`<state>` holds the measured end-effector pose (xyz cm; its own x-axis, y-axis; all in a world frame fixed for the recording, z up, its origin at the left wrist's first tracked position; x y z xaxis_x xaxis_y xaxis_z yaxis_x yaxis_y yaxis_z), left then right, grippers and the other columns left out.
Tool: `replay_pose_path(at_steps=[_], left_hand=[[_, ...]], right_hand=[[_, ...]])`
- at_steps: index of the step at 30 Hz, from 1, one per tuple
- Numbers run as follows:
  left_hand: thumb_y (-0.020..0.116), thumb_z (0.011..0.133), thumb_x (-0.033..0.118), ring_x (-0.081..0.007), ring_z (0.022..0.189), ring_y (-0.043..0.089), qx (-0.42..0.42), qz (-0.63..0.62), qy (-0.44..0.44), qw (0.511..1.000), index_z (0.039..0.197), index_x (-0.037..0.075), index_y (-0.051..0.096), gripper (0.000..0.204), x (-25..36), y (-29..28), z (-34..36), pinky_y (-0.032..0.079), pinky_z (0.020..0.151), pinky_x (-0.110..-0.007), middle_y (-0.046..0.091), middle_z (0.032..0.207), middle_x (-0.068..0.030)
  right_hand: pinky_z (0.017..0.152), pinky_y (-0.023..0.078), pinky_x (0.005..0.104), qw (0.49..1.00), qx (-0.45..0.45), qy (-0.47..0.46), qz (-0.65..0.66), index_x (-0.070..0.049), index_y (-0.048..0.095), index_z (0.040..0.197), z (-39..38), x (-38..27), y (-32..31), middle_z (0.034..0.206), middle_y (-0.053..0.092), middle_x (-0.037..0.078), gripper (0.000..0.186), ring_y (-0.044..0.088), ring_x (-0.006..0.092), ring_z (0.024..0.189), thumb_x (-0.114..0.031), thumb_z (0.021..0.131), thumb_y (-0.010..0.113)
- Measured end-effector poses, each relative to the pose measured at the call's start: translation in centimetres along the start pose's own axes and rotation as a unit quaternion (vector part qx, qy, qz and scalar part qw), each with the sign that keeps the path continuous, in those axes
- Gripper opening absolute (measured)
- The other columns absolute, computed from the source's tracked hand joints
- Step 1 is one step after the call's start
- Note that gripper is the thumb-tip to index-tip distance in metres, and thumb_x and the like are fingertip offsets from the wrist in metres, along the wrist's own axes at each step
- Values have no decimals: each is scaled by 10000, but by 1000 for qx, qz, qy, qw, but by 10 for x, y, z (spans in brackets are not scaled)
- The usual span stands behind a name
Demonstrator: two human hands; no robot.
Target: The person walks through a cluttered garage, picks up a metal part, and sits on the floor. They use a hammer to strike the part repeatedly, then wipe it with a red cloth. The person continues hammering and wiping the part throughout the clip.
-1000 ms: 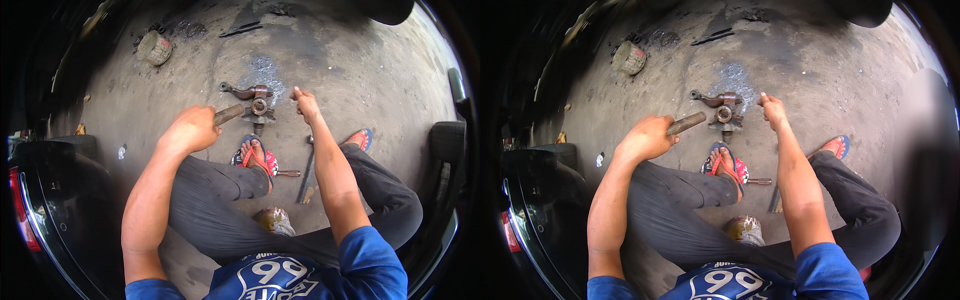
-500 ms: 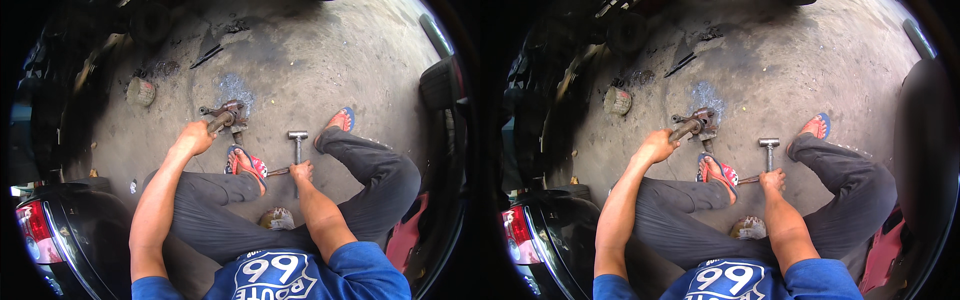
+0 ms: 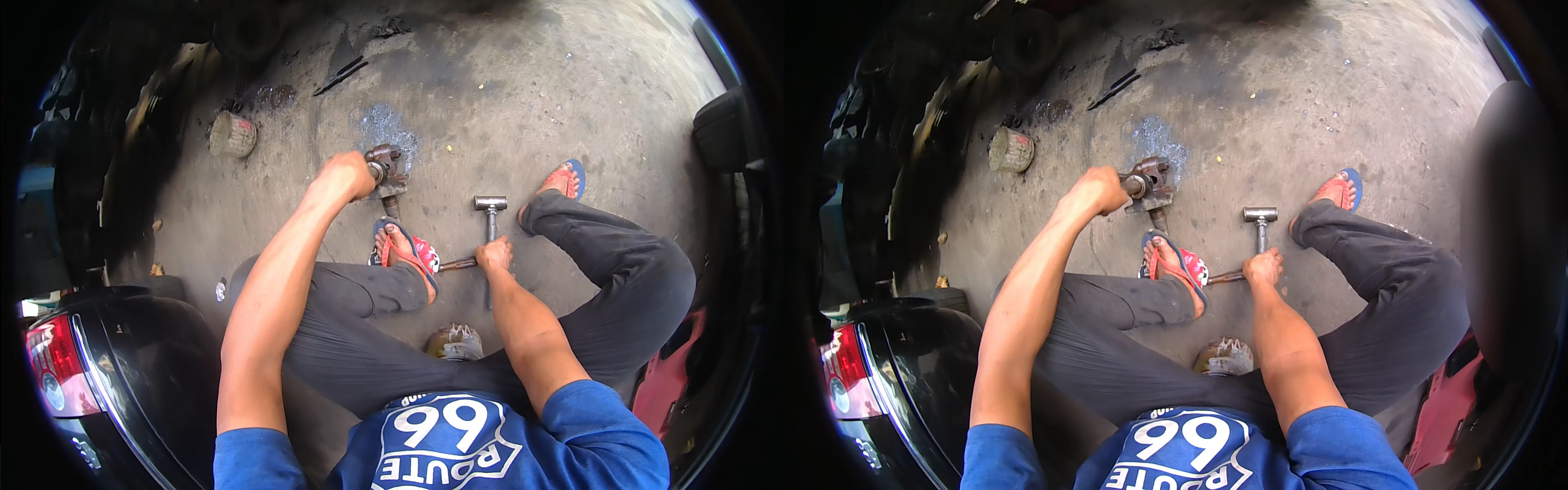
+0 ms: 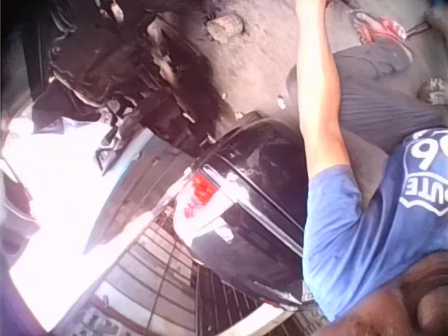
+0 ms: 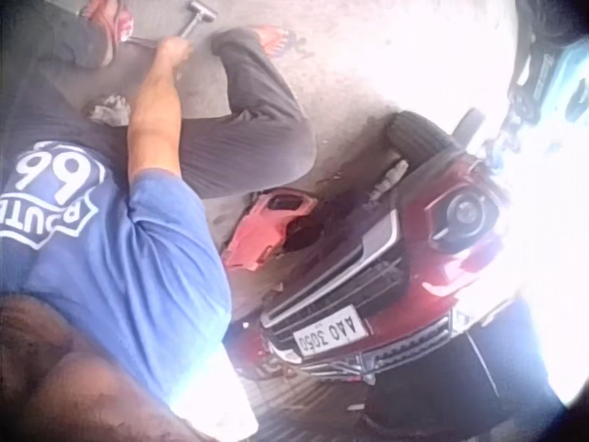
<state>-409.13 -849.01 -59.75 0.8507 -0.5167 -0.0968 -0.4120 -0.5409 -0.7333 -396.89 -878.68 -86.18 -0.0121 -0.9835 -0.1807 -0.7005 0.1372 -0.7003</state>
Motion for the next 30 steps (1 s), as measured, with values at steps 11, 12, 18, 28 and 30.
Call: replay_pose_path(at_steps=[11,12,18,28,30], left_hand=[[896,779,257,-200,1101,705,201,-367,228,879,1257,86,738,531,-58,52,-11,534,986,-350,764,1185,-112],[899,780,291,-215,1100,709,205,-398,236,862,1232,100,745,515,-58,68,-9,541,972,-364,766,1173,-110],[883,822,409,-287,956,742,344,-551,187,737,1111,99,723,453,-28,124,26,570,869,-394,772,984,-110],[778,794,75,-106,804,632,383,-583,264,666,1000,43,697,224,-30,136,38,542,762,-319,686,830,-22],[789,785,98,-153,835,670,378,-579,255,676,1006,44,693,247,-28,134,38,554,794,-352,712,873,-59]], right_hand=[[615,578,471,989,-42,-18,141,77,668,1070,21,-14,-6,923,728,223,366,730,340,790,-198,828,646],[512,529,457,988,-30,-55,143,75,677,1014,9,-22,-10,779,715,186,316,703,306,633,-182,835,644],[427,482,331,870,-207,-250,371,-55,591,966,-108,-102,-91,658,534,17,341,543,142,493,-340,933,777],[696,515,492,840,-4,-539,-50,33,663,1066,-225,-123,-151,789,672,285,455,691,442,764,-382,922,778],[657,496,453,846,5,-532,-36,23,663,1045,-274,-134,-172,732,654,207,443,645,317,682,-381,921,795]])
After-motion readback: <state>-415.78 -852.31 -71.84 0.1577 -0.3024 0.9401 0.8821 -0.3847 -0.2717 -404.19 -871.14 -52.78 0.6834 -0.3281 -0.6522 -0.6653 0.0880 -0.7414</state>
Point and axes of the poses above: each hand's wrist, its own z-axis towards the middle knuckle, its own y-axis out of the palm, x = y × z, the point moved 1 cm from there along z, towards the middle knuckle
